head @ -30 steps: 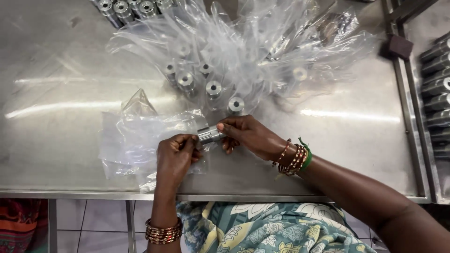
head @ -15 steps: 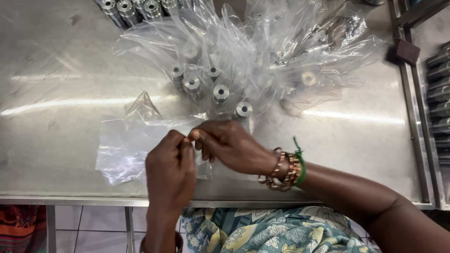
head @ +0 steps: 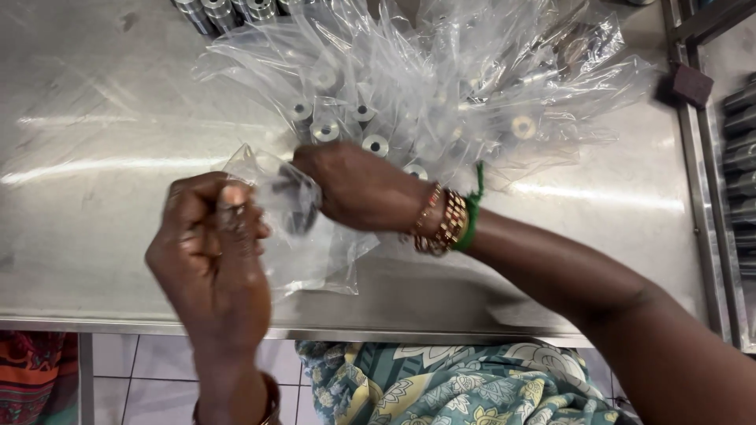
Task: The person removes metal cylinders from plastic bags and arranges them into a large group on a metal table.
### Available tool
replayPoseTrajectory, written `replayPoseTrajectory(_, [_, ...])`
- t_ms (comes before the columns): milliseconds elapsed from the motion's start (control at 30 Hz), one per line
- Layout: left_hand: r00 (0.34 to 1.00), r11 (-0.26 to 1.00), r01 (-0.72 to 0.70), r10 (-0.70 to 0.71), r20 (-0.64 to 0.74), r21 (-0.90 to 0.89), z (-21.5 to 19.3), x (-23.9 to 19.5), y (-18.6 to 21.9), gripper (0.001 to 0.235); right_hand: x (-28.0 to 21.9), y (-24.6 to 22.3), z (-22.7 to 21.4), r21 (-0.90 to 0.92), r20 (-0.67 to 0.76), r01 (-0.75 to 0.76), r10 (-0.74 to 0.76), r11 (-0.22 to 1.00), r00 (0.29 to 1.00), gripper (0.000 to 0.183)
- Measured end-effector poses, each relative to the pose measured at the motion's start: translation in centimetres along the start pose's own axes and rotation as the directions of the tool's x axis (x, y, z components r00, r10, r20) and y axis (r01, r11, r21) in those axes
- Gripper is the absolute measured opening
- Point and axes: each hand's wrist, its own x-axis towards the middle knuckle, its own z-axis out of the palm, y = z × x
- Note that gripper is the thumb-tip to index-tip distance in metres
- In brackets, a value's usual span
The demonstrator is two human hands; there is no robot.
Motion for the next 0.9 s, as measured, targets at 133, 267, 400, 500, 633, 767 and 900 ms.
replayPoseTrajectory(133, [0.921, 0.868, 0.389, -0.371, -0.117, 0.309, -0.7, -1.5, -1.2, 0.026, 4.1, 0.3, -0.6, -0.476, -0.082, 0.099, -0.156, 0.874, 0.984, 0.019])
replayPoseTrajectory(267, [0.803, 0.696, 0.409, -0.582, 0.129, 0.591, 4.3, -4.8, -4.4, 0.047, 7.5, 2.4, 1.8, -0.498, -0.042, 0.049, -0.081, 0.866, 0.996, 0.013])
replayPoseTrajectory(400, [0.942, 0.764, -0.027, -0.195, 0.272, 0.644, 7.4, -6.3, -7.2, 0.059, 6.9, 1.5, 1.5, -0.471, -0.138, 0.172, -0.265, 0.865, 0.954, 0.028])
replayPoseTrajectory(500, [0.96, 0.742, -0.095, -0.107, 0.258, 0.664, 7.7, -5.2, -7.0, 0.044, 5.3, -0.3, -2.6, -0.408, -0.19, 0.305, -0.407, 0.861, 0.894, 0.044])
replayPoseTrajectory(633, [0.909, 0.766, 0.141, -0.351, 0.223, 0.627, 6.8, -4.6, -8.2, 0.017, 5.2, 0.5, -10.7, -0.313, -0.339, 0.367, -0.464, 0.876, 0.818, 0.026])
replayPoseTrajectory(767, [0.852, 0.787, 0.304, -0.476, 0.216, 0.536, 5.7, -2.3, -7.1, 0.011, 10.6, 7.9, -17.1, -0.472, -0.396, 0.039, -0.251, 0.881, 0.883, 0.02])
replayPoseTrajectory(900, [0.679, 0.685, 0.586, -0.707, 0.201, 0.432, 4.9, -1.3, -7.7, 0.021, 16.7, 17.2, -16.9, -0.595, -0.278, 0.014, -0.222, 0.804, 0.935, 0.038])
